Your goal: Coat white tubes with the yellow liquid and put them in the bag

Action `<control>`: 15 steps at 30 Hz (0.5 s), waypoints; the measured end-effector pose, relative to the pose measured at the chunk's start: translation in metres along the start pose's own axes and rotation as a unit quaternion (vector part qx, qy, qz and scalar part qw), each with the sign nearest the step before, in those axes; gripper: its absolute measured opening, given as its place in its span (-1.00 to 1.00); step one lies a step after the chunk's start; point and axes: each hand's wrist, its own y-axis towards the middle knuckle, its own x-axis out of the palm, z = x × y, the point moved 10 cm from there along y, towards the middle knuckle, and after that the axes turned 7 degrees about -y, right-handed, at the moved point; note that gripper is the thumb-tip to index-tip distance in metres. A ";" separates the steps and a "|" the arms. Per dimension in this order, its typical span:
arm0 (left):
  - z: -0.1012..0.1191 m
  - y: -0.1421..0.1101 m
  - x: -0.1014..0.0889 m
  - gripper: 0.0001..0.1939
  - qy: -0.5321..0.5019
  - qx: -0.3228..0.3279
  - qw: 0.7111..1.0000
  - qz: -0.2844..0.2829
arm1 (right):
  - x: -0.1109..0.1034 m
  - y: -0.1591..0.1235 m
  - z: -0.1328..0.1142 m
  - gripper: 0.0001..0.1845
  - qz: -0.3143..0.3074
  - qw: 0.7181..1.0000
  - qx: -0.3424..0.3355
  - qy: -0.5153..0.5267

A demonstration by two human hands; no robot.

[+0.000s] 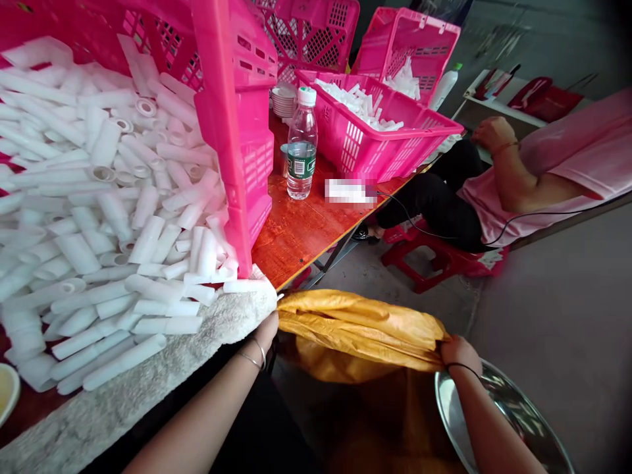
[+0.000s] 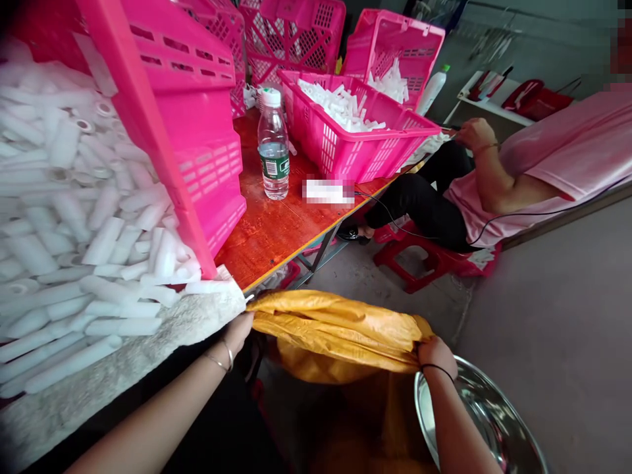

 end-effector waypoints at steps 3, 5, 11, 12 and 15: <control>0.008 0.001 -0.011 -0.56 0.079 0.044 0.996 -0.001 | -0.004 0.026 -0.019 -0.70 0.028 0.996 -0.012 -0.082; 0.009 -0.003 -0.011 -0.50 0.137 0.067 0.988 -0.029 | 0.013 0.035 -0.043 -0.71 0.018 0.992 -0.040 -0.120; -0.012 -0.029 0.004 -0.66 0.337 0.087 0.918 -0.191 | 0.078 0.035 -0.118 -0.53 0.003 0.973 -0.082 -0.215; -0.017 -0.034 0.005 -0.63 0.366 0.081 0.903 -0.209 | 0.088 0.033 -0.135 -0.46 0.004 0.969 -0.103 -0.226; -0.023 -0.047 0.001 -0.39 0.433 0.066 0.869 -0.232 | 0.122 0.025 -0.191 -0.36 -0.021 0.951 -0.197 -0.239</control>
